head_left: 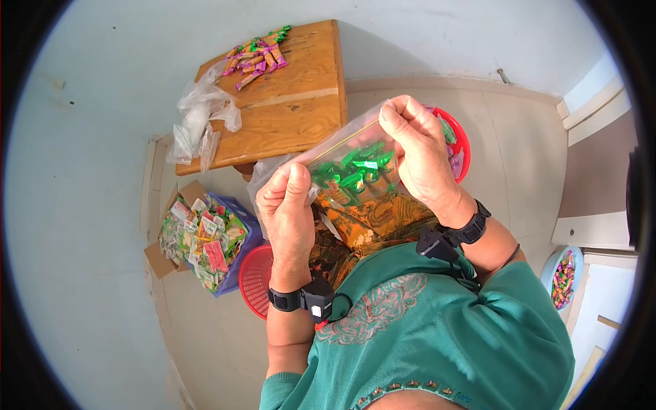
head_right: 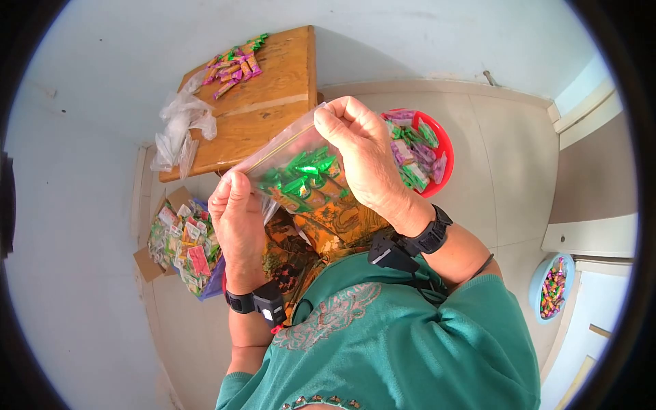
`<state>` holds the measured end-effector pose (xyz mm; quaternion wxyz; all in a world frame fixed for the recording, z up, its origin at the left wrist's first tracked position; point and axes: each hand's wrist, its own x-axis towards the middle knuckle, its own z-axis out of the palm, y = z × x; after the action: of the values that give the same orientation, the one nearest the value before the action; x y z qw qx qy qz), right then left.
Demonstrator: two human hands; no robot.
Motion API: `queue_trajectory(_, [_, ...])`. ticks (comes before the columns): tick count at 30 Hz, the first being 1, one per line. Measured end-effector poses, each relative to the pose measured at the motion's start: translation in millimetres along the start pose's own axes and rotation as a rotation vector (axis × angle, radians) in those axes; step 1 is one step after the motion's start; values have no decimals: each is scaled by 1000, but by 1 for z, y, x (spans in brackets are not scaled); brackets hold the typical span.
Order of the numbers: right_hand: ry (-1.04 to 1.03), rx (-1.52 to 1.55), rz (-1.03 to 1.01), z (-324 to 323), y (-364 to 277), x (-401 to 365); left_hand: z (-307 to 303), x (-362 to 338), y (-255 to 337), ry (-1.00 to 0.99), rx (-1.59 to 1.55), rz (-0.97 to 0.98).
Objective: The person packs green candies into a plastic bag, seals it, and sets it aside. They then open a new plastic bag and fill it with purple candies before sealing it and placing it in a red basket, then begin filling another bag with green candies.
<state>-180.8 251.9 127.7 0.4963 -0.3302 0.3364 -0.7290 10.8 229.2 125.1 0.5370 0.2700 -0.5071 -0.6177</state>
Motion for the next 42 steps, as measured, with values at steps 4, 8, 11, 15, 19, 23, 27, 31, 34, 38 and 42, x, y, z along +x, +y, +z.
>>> queue_trajectory(4, [6,-43,66,-8,-4,2,7,1,1,67,-125,-63])
queue_trajectory(8, [-58,-13,19,-14,1,4,2,2,0,38,-109,-72])
queue_trajectory(11, [-90,-134,37,-13,-1,-1,12,4,3,78,-86,-92])
queue_trajectory(15, [-212,-198,127,-23,2,-3,12,4,0,72,-90,-84])
queue_trajectory(19, [-197,-189,68,-16,3,-3,16,5,2,28,-112,-74])
queue_trajectory(23, [-139,-101,87,-12,4,-3,13,7,-3,62,-115,-115])
queue_trajectory(27, [-100,-47,115,-13,3,-4,12,9,-5,112,-108,-113])
queue_trajectory(31, [-78,-59,124,-19,10,-4,4,10,-13,124,-30,-109])
queue_trajectory(34, [-110,-22,147,-23,15,-5,2,11,-15,113,-35,-147])
queue_trajectory(38, [-123,12,186,-26,21,-4,-3,13,-18,111,-87,-232])
queue_trajectory(42, [-108,93,216,-27,31,-1,-13,14,-24,105,-109,-294])
